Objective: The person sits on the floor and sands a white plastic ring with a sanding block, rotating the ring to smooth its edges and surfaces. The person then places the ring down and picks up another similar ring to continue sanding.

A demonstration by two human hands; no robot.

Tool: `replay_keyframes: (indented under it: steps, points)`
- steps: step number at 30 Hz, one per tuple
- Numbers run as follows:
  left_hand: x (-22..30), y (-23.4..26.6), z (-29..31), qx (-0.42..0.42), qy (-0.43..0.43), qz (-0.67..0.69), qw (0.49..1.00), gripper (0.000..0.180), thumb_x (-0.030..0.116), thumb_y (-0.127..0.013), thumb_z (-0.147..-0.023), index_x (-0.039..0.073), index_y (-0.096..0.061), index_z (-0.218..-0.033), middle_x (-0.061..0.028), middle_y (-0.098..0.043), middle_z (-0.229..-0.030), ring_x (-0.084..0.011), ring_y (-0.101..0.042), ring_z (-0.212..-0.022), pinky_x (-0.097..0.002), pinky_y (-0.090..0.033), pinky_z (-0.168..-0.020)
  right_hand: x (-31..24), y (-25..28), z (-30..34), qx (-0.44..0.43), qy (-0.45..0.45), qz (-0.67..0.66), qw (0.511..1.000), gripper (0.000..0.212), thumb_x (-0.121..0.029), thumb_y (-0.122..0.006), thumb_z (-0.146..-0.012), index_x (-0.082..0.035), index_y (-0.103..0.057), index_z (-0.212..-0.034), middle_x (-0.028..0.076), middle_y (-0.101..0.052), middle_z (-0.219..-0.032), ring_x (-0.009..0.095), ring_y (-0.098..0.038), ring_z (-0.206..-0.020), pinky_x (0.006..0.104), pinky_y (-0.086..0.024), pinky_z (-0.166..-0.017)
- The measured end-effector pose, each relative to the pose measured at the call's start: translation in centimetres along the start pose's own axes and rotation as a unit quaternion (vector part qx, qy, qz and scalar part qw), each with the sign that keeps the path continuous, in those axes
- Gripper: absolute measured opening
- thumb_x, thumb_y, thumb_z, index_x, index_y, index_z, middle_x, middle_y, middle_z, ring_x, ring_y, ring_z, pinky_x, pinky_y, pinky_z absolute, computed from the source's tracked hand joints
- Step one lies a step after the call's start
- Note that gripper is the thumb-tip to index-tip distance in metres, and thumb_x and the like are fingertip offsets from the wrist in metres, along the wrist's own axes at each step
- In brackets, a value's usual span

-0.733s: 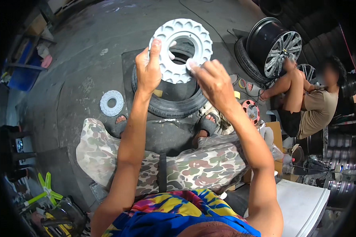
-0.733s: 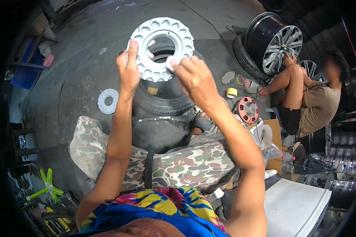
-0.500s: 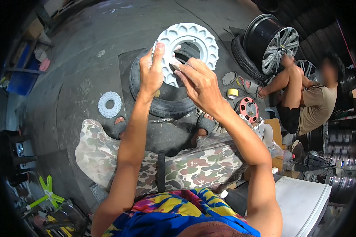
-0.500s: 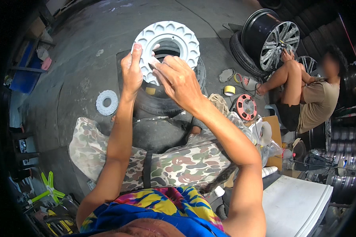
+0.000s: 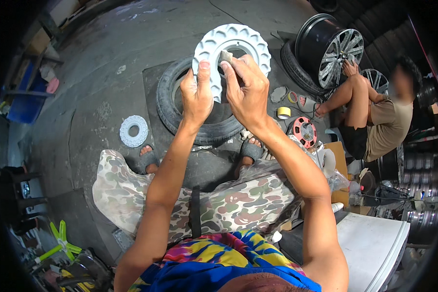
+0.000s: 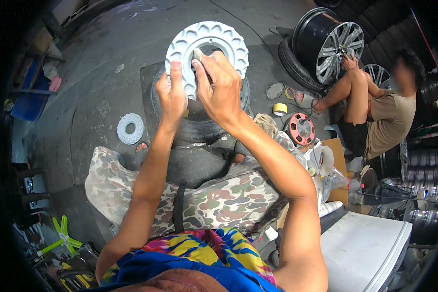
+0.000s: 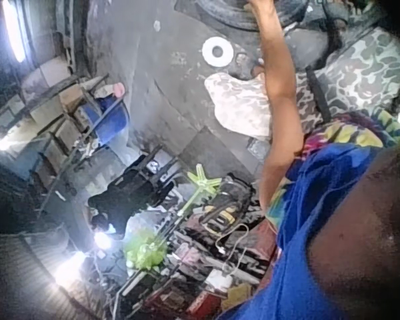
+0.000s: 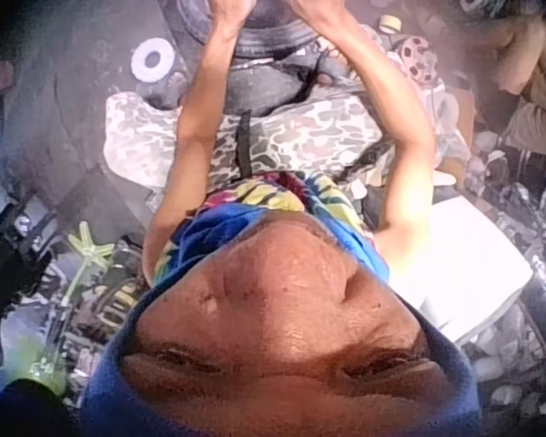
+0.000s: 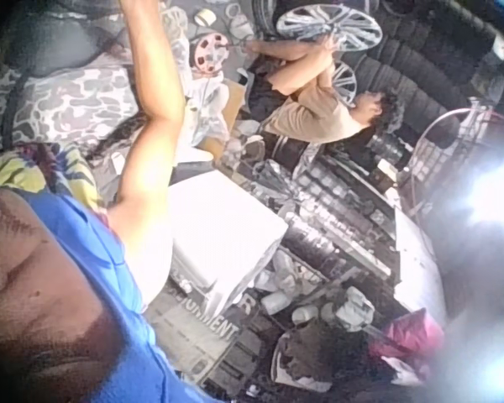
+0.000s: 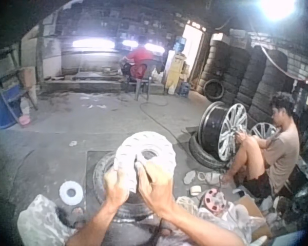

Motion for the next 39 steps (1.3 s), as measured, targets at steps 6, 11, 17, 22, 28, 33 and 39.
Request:
replay_keyframes:
  steps: [6, 11, 17, 22, 28, 33, 39]
  points:
    - [-0.6, 2.8, -1.2, 0.034, -0.011, -0.053, 0.998, 0.040, 0.031, -0.058, -0.122, -0.005, -0.077, -0.121, -0.0034, -0.074, -0.092, -0.0095, -0.062, -0.084, -0.0311, -0.052, -0.074, 0.1, -1.0, 2.4, -0.210, 0.044, 0.038, 0.976, 0.028, -0.007, -0.081, -0.098, 0.002, -0.078, -0.124, 0.015, -0.064, -0.096, 0.034, -0.067, -0.089, 0.0466, -0.054, -0.079]
    - [0.2, 3.9, -2.5, 0.023, -0.013, -0.080, 0.996, 0.044, 0.034, -0.060, -0.122, -0.006, -0.078, -0.116, -0.0036, -0.075, -0.088, -0.0087, -0.064, -0.083, -0.0306, -0.052, -0.074, 1.7, 0.3, 2.0, -0.194, 0.137, 0.210, 0.948, 0.038, -0.003, -0.080, -0.092, -0.002, -0.078, -0.130, 0.011, -0.064, -0.101, 0.031, -0.063, -0.095, 0.0447, -0.053, -0.083]
    - [0.1, 3.0, -2.9, -0.094, 0.096, -0.078, 0.988, 0.048, 0.037, -0.060, -0.121, -0.007, -0.079, -0.121, -0.0035, -0.079, -0.099, -0.0084, -0.068, -0.089, -0.0290, -0.055, -0.081, 3.6, 1.1, 0.5, -0.142, 0.192, 0.284, 0.929, 0.047, -0.002, -0.080, -0.089, -0.003, -0.077, -0.136, 0.008, -0.060, -0.097, 0.028, -0.060, -0.089, 0.0421, -0.051, -0.080]
    - [-1.7, 2.2, -2.0, -0.159, 0.169, -0.028, 0.972, 0.049, 0.038, -0.061, -0.121, -0.007, -0.078, -0.131, -0.0035, -0.081, -0.108, -0.0073, -0.071, -0.095, -0.0259, -0.057, -0.086, 3.1, 0.9, 0.1, -0.183, 0.260, 0.249, 0.915, 0.054, -0.007, -0.075, -0.084, -0.005, -0.077, -0.138, 0.003, -0.066, -0.108, 0.025, -0.060, -0.096, 0.0400, -0.050, -0.082]
    - [0.7, 3.0, -2.7, -0.082, 0.077, -0.088, 0.990, 0.043, 0.033, -0.062, -0.120, -0.006, -0.080, -0.124, -0.0030, -0.078, -0.094, -0.0080, -0.067, -0.084, -0.0288, -0.054, -0.077, 4.2, 1.0, 1.0, -0.186, 0.163, 0.248, 0.937, 0.044, -0.007, -0.081, -0.092, -0.008, -0.077, -0.136, 0.008, -0.062, -0.101, 0.029, -0.060, -0.093, 0.0407, -0.047, -0.079]
    - [1.5, 3.0, -2.5, 0.002, -0.032, -0.092, 0.995, 0.041, 0.030, -0.062, -0.120, -0.007, -0.079, -0.121, -0.0060, -0.077, -0.092, -0.0108, -0.066, -0.085, -0.0317, -0.053, -0.077, 3.6, 0.2, 3.3, -0.160, 0.003, 0.098, 0.982, 0.017, -0.007, -0.075, -0.100, 0.003, -0.080, -0.113, 0.019, -0.071, -0.094, 0.042, -0.071, -0.089, 0.0498, -0.055, -0.079]
    - [0.4, 4.5, -2.5, 0.059, -0.037, -0.106, 0.992, 0.043, 0.032, -0.058, -0.122, -0.007, -0.077, -0.122, -0.0081, -0.078, -0.097, -0.0128, -0.066, -0.089, -0.0326, -0.053, -0.081, 5.4, -0.4, 4.0, -0.320, -0.310, -0.206, 0.871, 0.028, -0.024, -0.078, -0.109, 0.001, -0.085, -0.118, 0.006, -0.078, -0.101, 0.016, -0.069, -0.087, 0.0365, -0.055, -0.081]
Point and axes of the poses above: each hand's wrist, its own z-axis away from the middle knuckle, its own y-axis out of the back of the hand, x = y × z, the point moved 6 cm from there along -z, towards the middle knuckle
